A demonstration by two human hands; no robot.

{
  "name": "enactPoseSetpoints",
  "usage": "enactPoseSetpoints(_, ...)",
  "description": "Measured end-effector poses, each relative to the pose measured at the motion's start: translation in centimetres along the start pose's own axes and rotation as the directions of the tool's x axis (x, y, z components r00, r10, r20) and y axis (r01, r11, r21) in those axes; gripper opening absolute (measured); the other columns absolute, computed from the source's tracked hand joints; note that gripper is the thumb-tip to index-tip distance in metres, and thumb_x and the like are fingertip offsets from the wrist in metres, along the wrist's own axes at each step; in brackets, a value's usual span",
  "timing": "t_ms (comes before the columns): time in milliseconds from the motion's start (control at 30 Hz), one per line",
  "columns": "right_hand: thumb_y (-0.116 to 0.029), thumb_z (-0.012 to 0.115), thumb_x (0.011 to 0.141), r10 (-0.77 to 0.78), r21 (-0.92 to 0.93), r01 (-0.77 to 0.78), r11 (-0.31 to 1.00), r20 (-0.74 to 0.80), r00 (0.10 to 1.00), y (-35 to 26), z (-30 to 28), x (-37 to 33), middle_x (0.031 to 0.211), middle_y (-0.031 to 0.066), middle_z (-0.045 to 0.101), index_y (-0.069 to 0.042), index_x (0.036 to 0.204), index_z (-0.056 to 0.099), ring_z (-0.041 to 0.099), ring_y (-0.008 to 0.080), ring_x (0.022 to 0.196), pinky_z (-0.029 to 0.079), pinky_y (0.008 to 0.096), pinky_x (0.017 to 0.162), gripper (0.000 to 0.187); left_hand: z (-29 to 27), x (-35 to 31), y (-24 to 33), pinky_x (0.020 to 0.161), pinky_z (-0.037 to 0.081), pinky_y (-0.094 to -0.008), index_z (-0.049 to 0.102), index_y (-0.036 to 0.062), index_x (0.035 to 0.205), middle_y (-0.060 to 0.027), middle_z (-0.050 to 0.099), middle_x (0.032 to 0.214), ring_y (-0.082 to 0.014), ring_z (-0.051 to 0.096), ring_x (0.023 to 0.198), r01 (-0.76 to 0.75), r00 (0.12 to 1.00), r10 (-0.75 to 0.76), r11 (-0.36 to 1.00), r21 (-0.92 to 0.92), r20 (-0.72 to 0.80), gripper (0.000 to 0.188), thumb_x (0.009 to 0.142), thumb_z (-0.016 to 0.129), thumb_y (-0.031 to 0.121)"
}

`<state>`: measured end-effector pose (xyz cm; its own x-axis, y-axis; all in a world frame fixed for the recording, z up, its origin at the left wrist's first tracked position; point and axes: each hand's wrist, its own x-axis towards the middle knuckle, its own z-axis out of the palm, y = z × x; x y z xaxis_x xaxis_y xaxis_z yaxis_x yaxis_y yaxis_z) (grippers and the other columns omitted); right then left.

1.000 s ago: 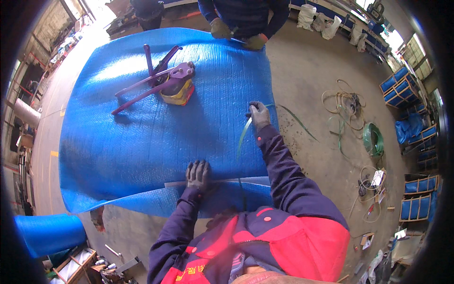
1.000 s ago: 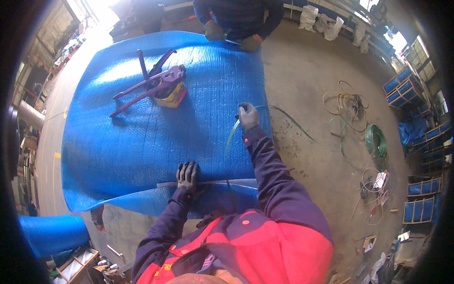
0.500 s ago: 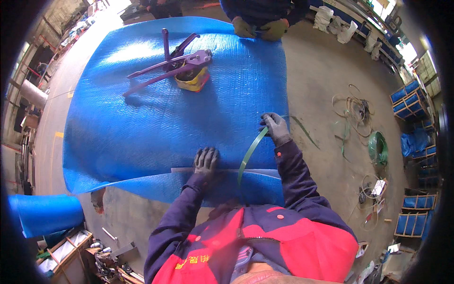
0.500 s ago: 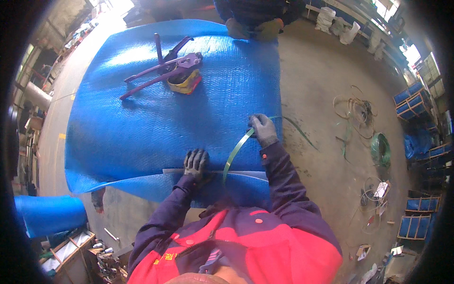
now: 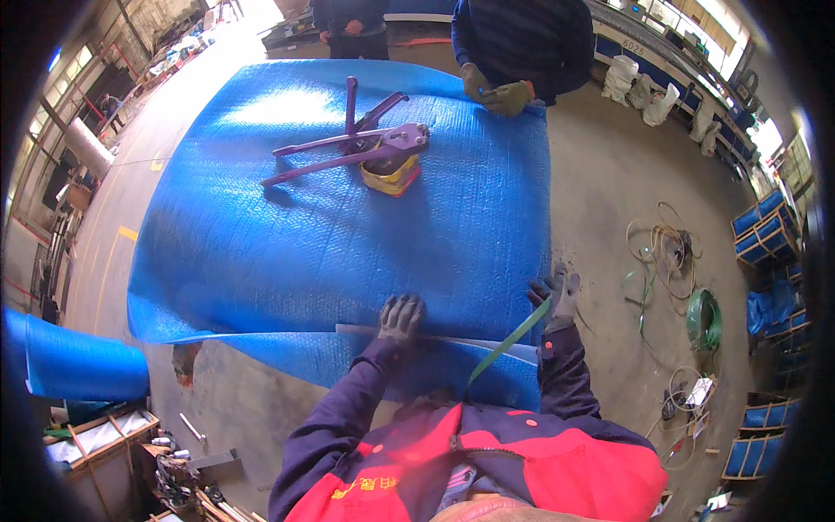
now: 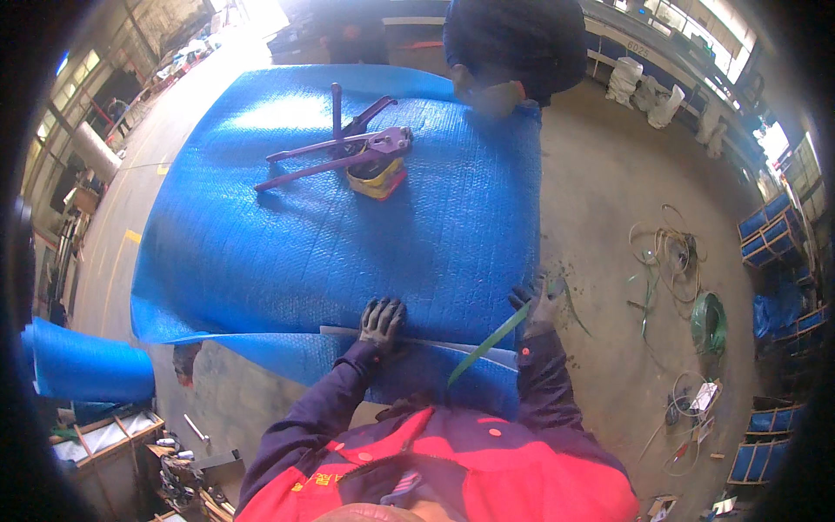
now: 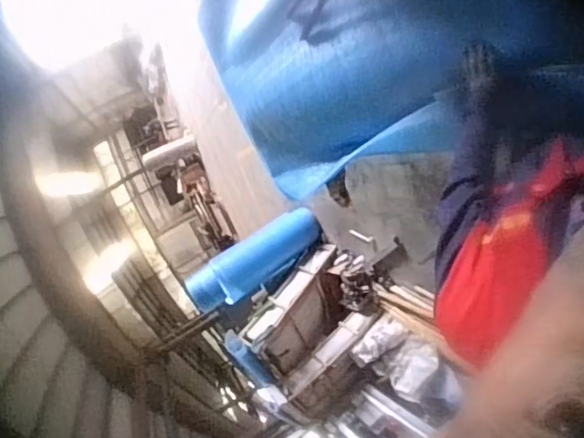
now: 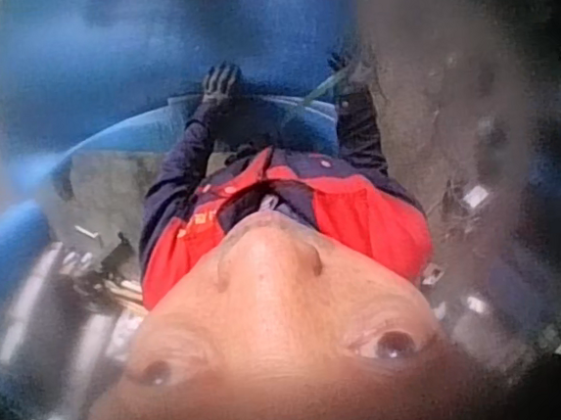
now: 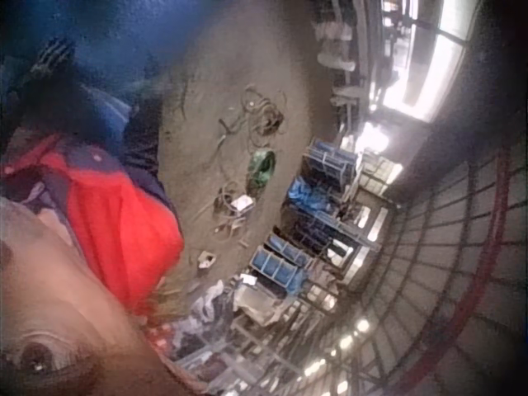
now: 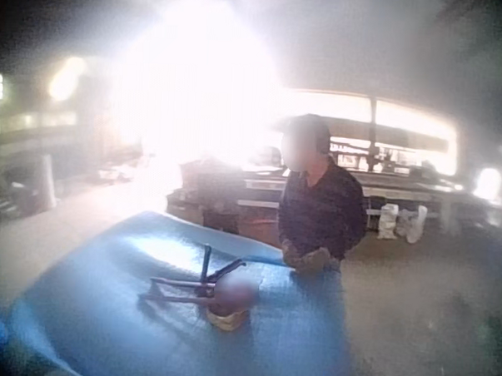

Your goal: The person rolls a large blue foam mat into a tight cylinder, then wraps and tightens a green strap around it using a purple hand tool. A coworker assists by holding the roll and operating a second strapping tool.

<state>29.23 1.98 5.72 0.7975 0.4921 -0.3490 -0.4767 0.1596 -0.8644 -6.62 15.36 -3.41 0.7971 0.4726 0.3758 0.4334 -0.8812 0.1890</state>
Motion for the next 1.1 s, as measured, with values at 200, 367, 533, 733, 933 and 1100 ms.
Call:
enactPoseSetpoints(200, -0.056, 0.077, 0.087, 0.11, 0.304, -0.031, 0.952, -0.247, 0.963, 0.3, -6.0, 2.9, 0.103, 0.0215, 0.064, -0.004, 0.141, 0.043, 0.071, 0.037, 0.085, 0.065, 0.0491, 0.075, 0.083, -0.9, 0.1, 0.2, 0.124, 0.02, -0.0611, 0.036, 0.0085, 0.157, -0.0162, 0.035, 0.161, -0.0394, 0.031, 0.15, 0.001, 0.999, 0.0, 1.0, -0.015, 0.04, 0.113, 0.068, 0.081, 0.061)
enactPoseSetpoints(367, -0.049, 0.071, 0.093, 0.408, 0.738, -0.283, 0.613, 0.011, 0.913, -1.3, -10.4, 6.1, 0.083, 0.0082, 0.066, 0.005, 0.129, 0.06, 0.066, 0.0196, 0.07, 0.061, 0.0354, 0.065, 0.065, -0.1, 0.0, -0.1, 0.124, 0.019, -0.0614, 0.036, 0.0072, 0.157, -0.0167, 0.035, 0.161, -0.0407, 0.03, 0.15, -0.014, 1.0, 0.014, 0.999, -0.035, 0.005, 0.114, 0.069, 0.081, 0.063)
enactPoseSetpoints(533, -0.033, 0.06, 0.104, -0.007, 0.62, -0.613, 0.489, 0.706, 0.708, -3.2, -3.7, 7.2, 0.079, -0.0013, 0.058, 0.001, 0.13, 0.06, 0.047, 0.0091, 0.059, 0.043, 0.0271, 0.052, 0.043, 0.7, -0.1, -0.4, 0.124, 0.018, -0.0618, 0.035, 0.0086, 0.157, -0.0172, 0.035, 0.161, -0.0417, 0.029, 0.151, -0.031, 0.999, 0.033, 0.998, 0.054, -0.031, 0.113, 0.07, 0.08, 0.066)
enactPoseSetpoints(733, -0.038, 0.058, 0.105, 0.007, 0.226, -0.055, 0.973, 0.211, 0.978, -1.2, 9.1, 10.1, 0.073, 0.0009, 0.054, -0.007, 0.115, 0.061, 0.047, 0.0124, 0.053, 0.04, 0.029, 0.046, 0.033, 0.2, -0.2, -0.1, 0.125, 0.017, -0.0618, 0.035, 0.0101, 0.158, -0.017, 0.035, 0.162, -0.0417, 0.028, 0.152, -0.013, 1.0, 0.013, 1.0, 0.018, 0.01, 0.113, 0.07, 0.08, 0.065)
enactPoseSetpoints(933, -0.036, 0.062, 0.102, 0.275, 0.159, -0.284, 0.946, 0.075, 0.959, 3.9, 13.4, 14.2, 0.084, 0.0141, 0.072, -0.003, 0.105, 0.063, 0.07, 0.0266, 0.063, 0.058, 0.0413, 0.053, 0.033, 0.7, -0.3, -0.5, 0.122, 0.022, -0.0617, 0.04, 0.0107, 0.155, -0.0159, 0.04, 0.158, -0.0397, 0.034, 0.148, -0.027, 0.999, 0.03, 0.993, 0.111, -0.029, 0.103, 0.075, 0.078, 0.062)
enactPoseSetpoints(1100, -0.028, 0.06, 0.103, 0.095, -0.109, -0.08, 0.991, 0.139, 0.986, 6.9, 12.7, 13.5, 0.083, 0.0158, 0.072, -0.002, 0.11, 0.062, 0.071, 0.0282, 0.066, 0.059, 0.0418, 0.056, 0.028, 1.4, -0.2, -0.6, 0.121, 0.025, -0.0611, 0.045, 0.0104, 0.152, -0.0149, 0.043, 0.156, -0.0395, 0.038, 0.145, -0.035, 0.996, 0.044, 0.992, 0.119, -0.079, 0.097, 0.077, 0.074, 0.064)
